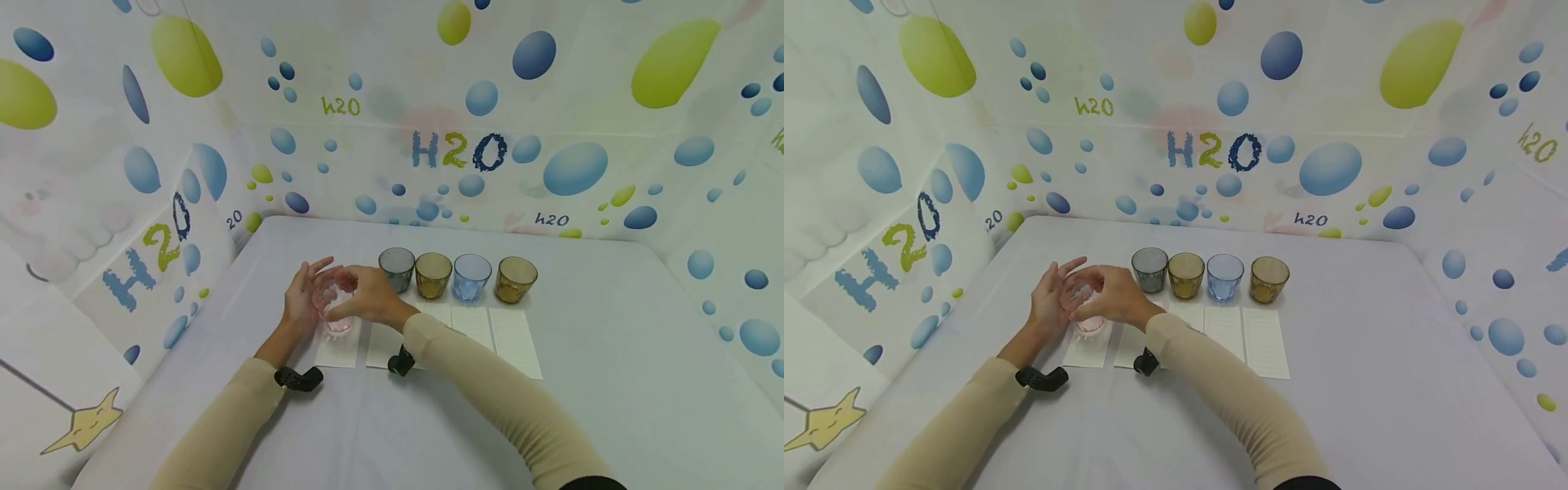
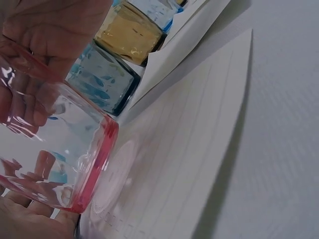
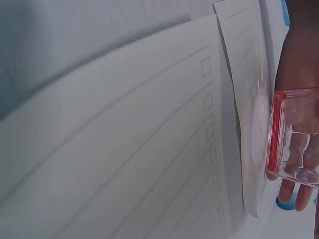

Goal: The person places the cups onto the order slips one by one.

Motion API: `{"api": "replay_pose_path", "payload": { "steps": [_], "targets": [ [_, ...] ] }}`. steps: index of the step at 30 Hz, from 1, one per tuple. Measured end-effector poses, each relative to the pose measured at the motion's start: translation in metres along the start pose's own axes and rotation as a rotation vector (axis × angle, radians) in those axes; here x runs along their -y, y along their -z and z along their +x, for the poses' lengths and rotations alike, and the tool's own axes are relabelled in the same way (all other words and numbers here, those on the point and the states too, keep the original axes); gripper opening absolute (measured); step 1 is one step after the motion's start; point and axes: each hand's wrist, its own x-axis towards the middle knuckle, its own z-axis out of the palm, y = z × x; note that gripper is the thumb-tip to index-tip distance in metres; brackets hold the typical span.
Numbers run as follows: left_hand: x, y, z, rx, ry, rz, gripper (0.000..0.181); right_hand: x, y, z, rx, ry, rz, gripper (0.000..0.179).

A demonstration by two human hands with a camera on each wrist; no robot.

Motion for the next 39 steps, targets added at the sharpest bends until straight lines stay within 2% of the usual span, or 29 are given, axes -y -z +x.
{"api": "replay_pose_path", "payload": {
  "steps": [11, 24, 31, 39],
  "targets": [
    [0.002, 0.002, -0.003, 0.006, -0.003, 0.009, 0.072, -0.005, 0.0, -0.002, 0.013, 0.009, 0.01, 0.065],
    [0.003, 0.0, -0.007, 0.015, -0.015, 0.033, 0.073, -0.006, 0.0, -0.004, 0.023, -0.025, -0.01, 0.065],
    [0.002, -0.002, -0.01, 0.027, -0.028, 0.017, 0.072, -0.008, 0.002, -0.005, 0.047, -0.039, 0.038, 0.068],
    [0.003, 0.0, -0.012, 0.034, -0.04, 0.041, 0.072, -0.009, 0.003, -0.006, 0.072, -0.06, 0.054, 0.071]
  ]
}}
